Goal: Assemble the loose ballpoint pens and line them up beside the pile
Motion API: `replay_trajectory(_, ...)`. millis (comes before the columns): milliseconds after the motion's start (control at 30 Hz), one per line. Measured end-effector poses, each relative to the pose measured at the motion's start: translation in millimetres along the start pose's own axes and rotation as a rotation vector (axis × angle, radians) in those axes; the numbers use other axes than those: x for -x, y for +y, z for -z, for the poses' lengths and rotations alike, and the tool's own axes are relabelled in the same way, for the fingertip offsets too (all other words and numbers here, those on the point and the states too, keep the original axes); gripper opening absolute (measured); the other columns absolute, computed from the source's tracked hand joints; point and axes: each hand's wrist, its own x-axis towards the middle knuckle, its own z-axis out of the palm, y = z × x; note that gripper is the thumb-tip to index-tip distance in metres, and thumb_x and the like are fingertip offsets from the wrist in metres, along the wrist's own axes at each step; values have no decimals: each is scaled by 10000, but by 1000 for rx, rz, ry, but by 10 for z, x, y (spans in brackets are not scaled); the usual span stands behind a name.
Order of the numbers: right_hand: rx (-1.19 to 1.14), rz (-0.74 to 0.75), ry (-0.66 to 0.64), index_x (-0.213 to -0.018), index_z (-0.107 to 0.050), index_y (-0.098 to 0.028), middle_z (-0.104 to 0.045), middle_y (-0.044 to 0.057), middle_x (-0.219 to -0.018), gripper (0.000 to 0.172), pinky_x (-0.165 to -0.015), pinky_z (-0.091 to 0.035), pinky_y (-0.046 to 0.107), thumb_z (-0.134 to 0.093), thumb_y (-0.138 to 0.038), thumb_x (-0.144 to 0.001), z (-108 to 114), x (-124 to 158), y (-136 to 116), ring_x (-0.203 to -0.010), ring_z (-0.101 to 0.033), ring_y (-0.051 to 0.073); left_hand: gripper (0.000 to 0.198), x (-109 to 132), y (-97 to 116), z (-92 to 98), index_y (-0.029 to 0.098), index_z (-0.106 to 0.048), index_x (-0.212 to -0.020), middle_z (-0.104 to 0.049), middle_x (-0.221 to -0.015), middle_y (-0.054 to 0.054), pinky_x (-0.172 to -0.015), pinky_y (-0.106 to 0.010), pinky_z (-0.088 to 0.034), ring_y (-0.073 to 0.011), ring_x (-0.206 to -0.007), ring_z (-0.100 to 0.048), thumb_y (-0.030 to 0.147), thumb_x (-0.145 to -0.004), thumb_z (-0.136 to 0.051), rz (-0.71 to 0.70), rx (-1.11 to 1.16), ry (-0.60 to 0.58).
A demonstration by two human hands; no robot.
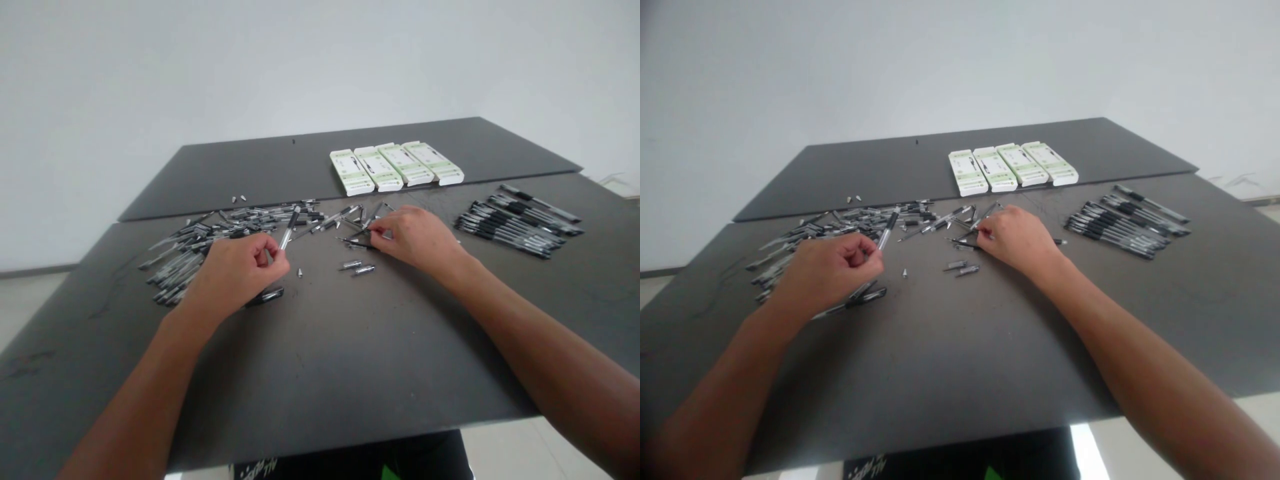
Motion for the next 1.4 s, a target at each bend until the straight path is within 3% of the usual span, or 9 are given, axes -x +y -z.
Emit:
replay_trajectory(233, -134, -74, 75, -1051, -894, -184, -849, 85, -871, 280, -769, -534, 360, -674, -287, -912, 53, -19, 39, -789, -774, 257, 197, 73, 102, -52, 212, -701, -757, -520, -501, 93, -516, -238, -325, -89, -427, -464, 362, -857, -622, -136, 70, 81)
replay_trajectory(367, -328, -176, 80, -947, -880, -218, -805, 33, -746, 196, -674, -505, 333, -726, -288, -848, 131, 37, 77, -664, -735, 212, 150, 136, 157, -94, 210, -702, -771, -552, -519, 98, -489, -200, -324, -67, -430, -496, 303, -861, -627, -216, 85, 118)
replay_trajectory(533, -569, -244, 39, -851, -839, -244, -761, -8, -694, 70, -661, -509, 327, -800, -265, -797, 280, 181, 103, -642, -697, 187, 91, 205, 241, -118, 214, -708, -817, -605, -546, 103, -475, -173, -340, -54, -431, -535, 245, -869, -639, -311, 74, 121)
replay_trajectory(733, -1228, -328, 254, -931, -821, -260, -751, -26, -718, 141, -493, -478, 232, -919, -329, -856, 488, 320, -261, -564, -603, 107, 108, 302, 409, -61, 213, -688, -846, -640, -580, 95, -492, -176, -386, -60, -456, -553, 192, -899, -596, -459, 78, 131)
replay_trajectory(900, -1641, -280, 321, -872, -793, -282, -838, -11, -889, 130, -454, -532, 155, -914, -308, -909, 647, 472, -625, -698, -745, 113, 167, 381, 507, -59, 227, -621, -807, -619, -609, 92, -503, -193, -392, -63, -483, -533, 146, -939, -559, -551, 99, 116)
replay_trajectory(1067, -1658, -264, 459, -917, -825, -323, -839, -30, -901, 86, -436, -563, 177, -884, -263, -939, 743, 583, -714, -707, -774, 135, 174, 406, 515, -107, 237, -588, -844, -607, -634, 95, -562, -193, -438, -68, -530, -562, 116, -968, -582, -617, 75, 122)
replay_trajectory(1200, -1560, -258, 462, -927, -836, -336, -852, -15, -876, 121, -394, -529, 253, -922, -257, -894, 754, 627, -746, -576, -711, 145, 142, 407, 493, -142, 239, -601, -916, -586, -644, 98, -553, -212, -422, -76, -535, -544, 109, -973, -605, -659, 55, 141)
replay_trajectory(1400, -1460, -245, 474, -902, -823, -333, -838, -3, -849, 132, -416, -477, 329, -918, -243, -881, 761, 648, -754, -527, -637, 153, 154, 420, 500, -133, 231, -621, -910, -586, -641, 89, -564, -219, -431, -81, -548, -548, 103, -990, -589, -656, 3, 121)
